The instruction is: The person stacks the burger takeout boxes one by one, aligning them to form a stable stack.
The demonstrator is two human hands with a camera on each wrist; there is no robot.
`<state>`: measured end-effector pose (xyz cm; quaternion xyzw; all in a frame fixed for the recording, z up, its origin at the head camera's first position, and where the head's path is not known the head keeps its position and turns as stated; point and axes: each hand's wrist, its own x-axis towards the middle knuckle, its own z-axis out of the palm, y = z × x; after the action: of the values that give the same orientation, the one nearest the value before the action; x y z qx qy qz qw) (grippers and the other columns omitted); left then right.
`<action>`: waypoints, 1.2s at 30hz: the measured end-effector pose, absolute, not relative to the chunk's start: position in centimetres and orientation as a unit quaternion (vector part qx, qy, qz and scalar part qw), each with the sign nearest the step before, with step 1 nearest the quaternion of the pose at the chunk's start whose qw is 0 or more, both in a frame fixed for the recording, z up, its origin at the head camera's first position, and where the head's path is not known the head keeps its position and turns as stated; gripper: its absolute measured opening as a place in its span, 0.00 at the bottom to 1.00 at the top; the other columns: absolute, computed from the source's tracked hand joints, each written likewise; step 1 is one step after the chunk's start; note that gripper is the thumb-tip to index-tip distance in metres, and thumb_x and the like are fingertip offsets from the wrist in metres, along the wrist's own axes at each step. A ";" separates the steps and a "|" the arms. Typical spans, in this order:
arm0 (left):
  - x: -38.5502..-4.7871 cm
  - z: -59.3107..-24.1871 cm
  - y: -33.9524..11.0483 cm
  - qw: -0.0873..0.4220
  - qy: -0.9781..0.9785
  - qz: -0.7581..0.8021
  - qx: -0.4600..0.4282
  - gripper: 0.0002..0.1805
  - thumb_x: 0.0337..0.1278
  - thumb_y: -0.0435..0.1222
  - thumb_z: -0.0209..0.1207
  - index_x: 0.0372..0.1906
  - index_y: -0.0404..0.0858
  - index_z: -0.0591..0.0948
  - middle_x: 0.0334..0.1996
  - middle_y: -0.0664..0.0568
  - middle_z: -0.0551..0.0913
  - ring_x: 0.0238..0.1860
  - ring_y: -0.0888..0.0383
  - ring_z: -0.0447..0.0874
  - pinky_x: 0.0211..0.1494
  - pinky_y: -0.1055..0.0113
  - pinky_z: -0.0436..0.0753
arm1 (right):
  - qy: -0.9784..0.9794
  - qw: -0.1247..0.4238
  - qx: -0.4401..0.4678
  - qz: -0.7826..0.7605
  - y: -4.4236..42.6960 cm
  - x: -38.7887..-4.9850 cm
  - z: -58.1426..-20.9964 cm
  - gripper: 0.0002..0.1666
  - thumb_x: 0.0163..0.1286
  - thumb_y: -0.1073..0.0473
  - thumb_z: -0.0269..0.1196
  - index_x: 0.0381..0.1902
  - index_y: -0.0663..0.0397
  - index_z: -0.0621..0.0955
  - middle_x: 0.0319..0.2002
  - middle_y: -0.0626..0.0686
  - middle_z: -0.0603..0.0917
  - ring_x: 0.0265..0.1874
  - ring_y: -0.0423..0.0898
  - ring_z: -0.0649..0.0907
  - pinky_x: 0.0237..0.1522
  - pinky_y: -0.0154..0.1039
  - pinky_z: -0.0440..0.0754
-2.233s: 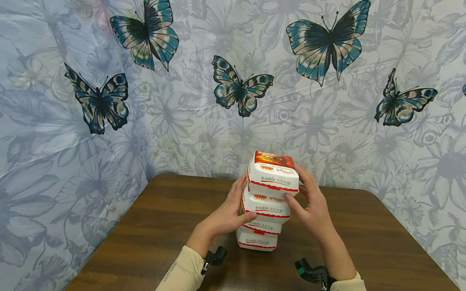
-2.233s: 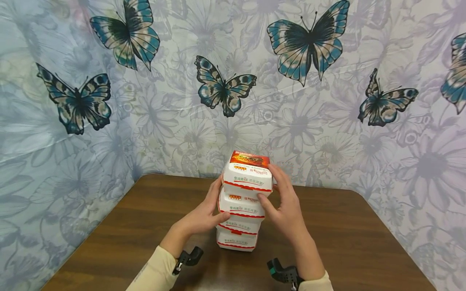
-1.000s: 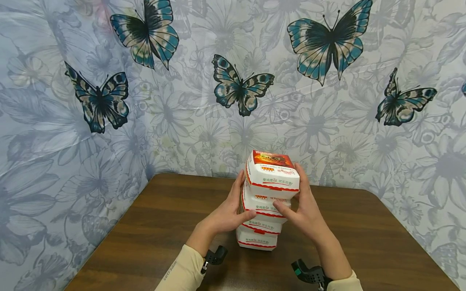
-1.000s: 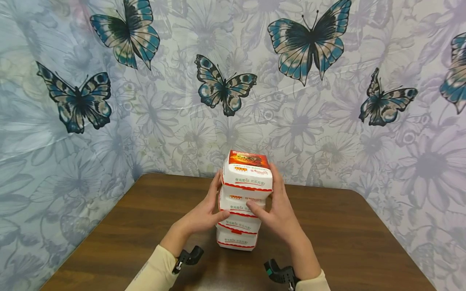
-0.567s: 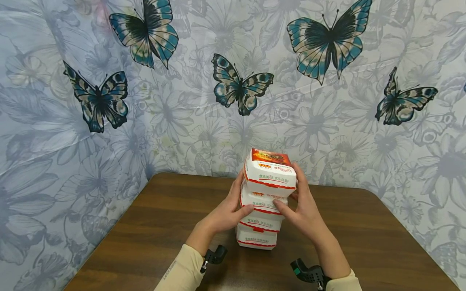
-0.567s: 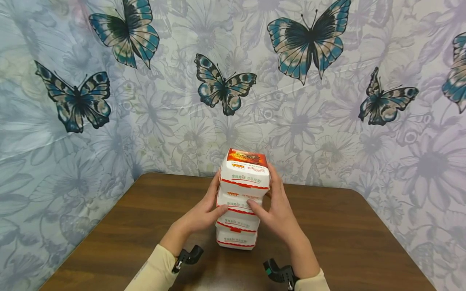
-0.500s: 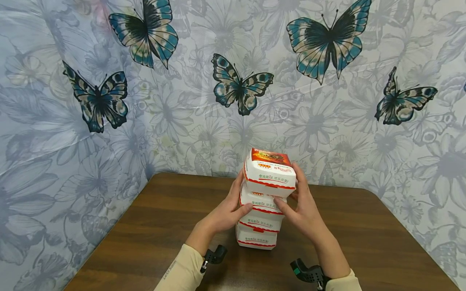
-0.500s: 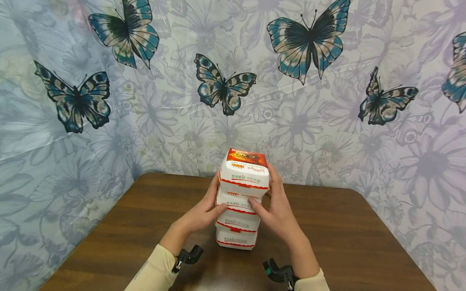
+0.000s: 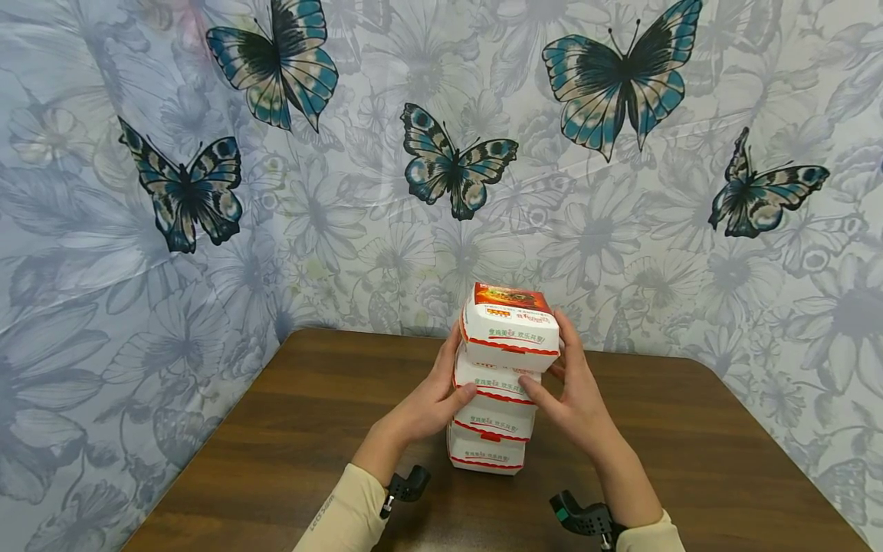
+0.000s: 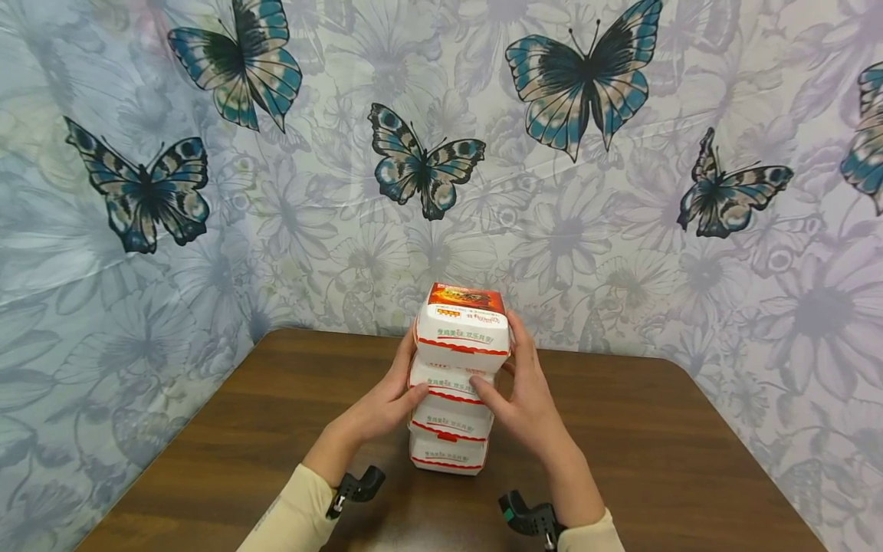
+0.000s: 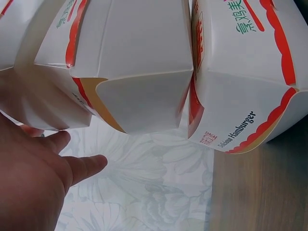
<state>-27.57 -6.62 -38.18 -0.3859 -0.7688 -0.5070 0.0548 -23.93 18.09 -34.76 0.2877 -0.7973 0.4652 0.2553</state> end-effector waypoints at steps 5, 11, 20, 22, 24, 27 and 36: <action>-27.4 -38.1 -6.7 0.052 -0.776 -0.504 -0.376 0.52 0.67 0.63 0.49 0.78 0.60 0.25 0.81 0.58 0.32 0.82 0.53 0.35 0.78 0.38 0.53 | -0.798 0.260 0.288 0.462 18.0 -23.9 -34.8 0.64 0.59 0.70 0.70 0.81 0.38 0.45 0.73 0.50 0.63 0.62 0.35 0.71 0.55 0.62 0.78; -27.3 -38.0 -6.7 0.044 -0.781 -0.504 -0.366 0.54 0.66 0.64 0.50 0.78 0.58 0.25 0.81 0.55 0.34 0.82 0.52 0.37 0.78 0.39 0.54 | -0.803 0.264 0.282 0.454 18.1 -23.9 -34.7 0.67 0.57 0.69 0.72 0.81 0.38 0.44 0.69 0.48 0.68 0.60 0.35 0.73 0.56 0.39 0.77; -27.3 -38.1 -6.7 0.029 -0.793 -0.502 -0.345 0.56 0.61 0.68 0.51 0.77 0.64 0.24 0.81 0.57 0.34 0.82 0.54 0.37 0.78 0.41 0.55 | -0.792 0.272 0.302 0.456 18.2 -23.9 -34.9 0.70 0.53 0.70 0.74 0.81 0.41 0.42 0.68 0.51 0.69 0.61 0.36 0.72 0.54 0.33 0.74; -27.2 -38.0 -6.7 0.030 -0.794 -0.501 -0.342 0.57 0.60 0.68 0.52 0.77 0.64 0.24 0.81 0.56 0.35 0.82 0.54 0.38 0.78 0.41 0.55 | -0.791 0.274 0.302 0.456 18.2 -23.9 -34.9 0.71 0.53 0.70 0.74 0.81 0.42 0.41 0.70 0.51 0.68 0.62 0.36 0.71 0.54 0.33 0.74; -27.2 -38.0 -6.7 0.029 -0.794 -0.502 -0.341 0.57 0.60 0.69 0.52 0.77 0.65 0.25 0.81 0.56 0.35 0.82 0.54 0.38 0.78 0.41 0.55 | -0.792 0.274 0.299 0.456 18.2 -23.9 -34.9 0.72 0.53 0.70 0.74 0.81 0.42 0.40 0.73 0.51 0.64 0.63 0.35 0.70 0.54 0.33 0.73; -27.2 -38.0 -6.7 0.029 -0.794 -0.503 -0.341 0.57 0.60 0.69 0.52 0.77 0.65 0.25 0.81 0.57 0.35 0.82 0.55 0.37 0.78 0.42 0.54 | -0.793 0.271 0.297 0.458 18.2 -23.9 -34.9 0.73 0.53 0.69 0.75 0.81 0.41 0.39 0.77 0.51 0.59 0.65 0.35 0.68 0.55 0.32 0.72; -27.1 -37.9 -6.6 0.028 -0.792 -0.502 -0.346 0.56 0.60 0.69 0.51 0.77 0.64 0.25 0.81 0.57 0.33 0.82 0.54 0.36 0.78 0.40 0.54 | -0.785 0.262 0.309 0.468 18.5 -24.1 -35.0 0.74 0.51 0.71 0.75 0.81 0.42 0.38 0.79 0.51 0.52 0.65 0.35 0.68 0.57 0.25 0.72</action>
<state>-27.13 -6.63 -37.92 -0.3464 -0.7917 -0.5024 0.0281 -24.09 18.55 -34.96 0.3086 -0.7855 0.4680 0.2622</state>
